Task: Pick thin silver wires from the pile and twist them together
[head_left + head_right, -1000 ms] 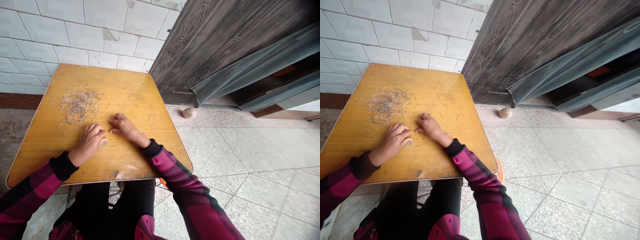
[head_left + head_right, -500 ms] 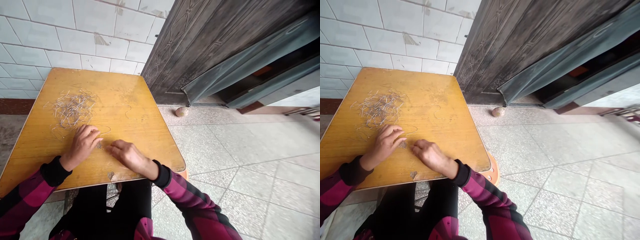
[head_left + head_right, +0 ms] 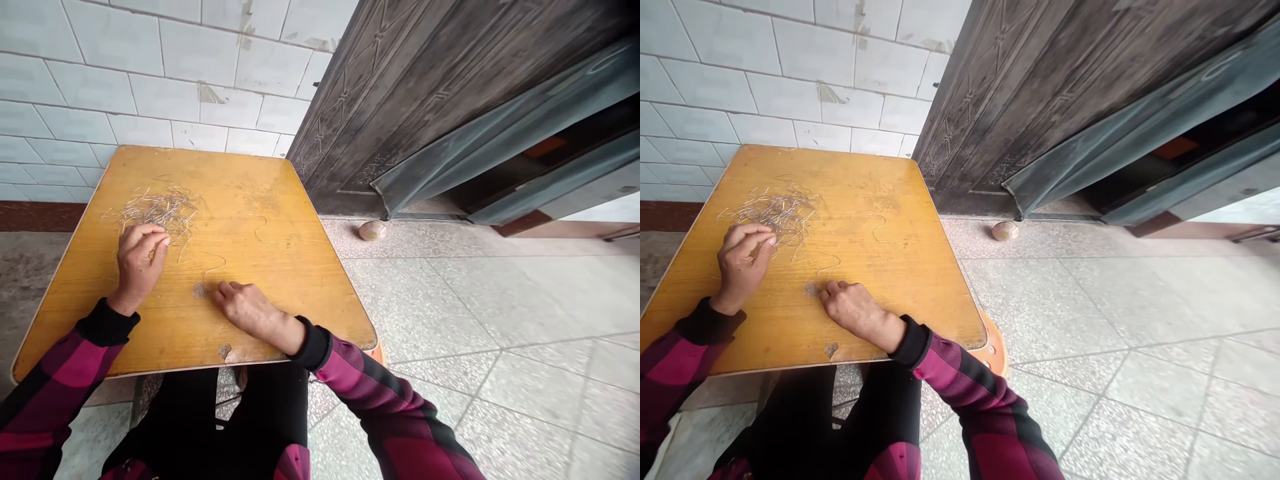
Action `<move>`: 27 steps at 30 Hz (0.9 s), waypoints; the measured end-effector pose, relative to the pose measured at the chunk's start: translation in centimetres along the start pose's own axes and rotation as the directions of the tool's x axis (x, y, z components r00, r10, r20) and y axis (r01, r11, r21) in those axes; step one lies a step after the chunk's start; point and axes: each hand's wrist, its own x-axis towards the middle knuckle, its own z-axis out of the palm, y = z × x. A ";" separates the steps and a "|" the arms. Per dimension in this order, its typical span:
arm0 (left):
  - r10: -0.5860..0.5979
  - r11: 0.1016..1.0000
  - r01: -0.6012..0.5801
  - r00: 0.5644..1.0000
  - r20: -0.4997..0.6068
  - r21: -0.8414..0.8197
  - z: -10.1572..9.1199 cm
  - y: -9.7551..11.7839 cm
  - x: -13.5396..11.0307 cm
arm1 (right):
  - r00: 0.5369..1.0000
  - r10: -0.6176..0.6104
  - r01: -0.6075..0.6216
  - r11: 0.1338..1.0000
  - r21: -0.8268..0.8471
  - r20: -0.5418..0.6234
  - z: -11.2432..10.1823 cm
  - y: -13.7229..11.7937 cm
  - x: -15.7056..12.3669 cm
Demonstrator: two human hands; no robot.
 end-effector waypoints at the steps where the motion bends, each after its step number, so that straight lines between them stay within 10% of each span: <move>1: -0.006 1.000 0.006 1.000 -0.019 0.007 -0.1 -0.3 0.2 | 1.000 -0.006 0.006 1.000 -0.018 0.019 -0.2 0.0 -0.1; 16: -0.103 0.995 0.104 0.991 0.091 -0.010 0.9 -2.9 0.0 | 0.965 0.185 -0.148 0.969 -0.198 0.186 -0.4 8.4 -0.8; 22: -0.064 0.998 0.059 0.985 0.163 0.031 1.4 -3.0 -0.6 | 0.924 0.357 -0.318 0.916 -0.244 0.136 -0.2 13.7 -1.7; 27: -0.021 0.987 -0.025 0.957 0.289 0.157 1.5 -3.1 -0.9 | 0.909 0.417 -0.408 0.893 -0.189 0.006 -1.1 12.8 -1.1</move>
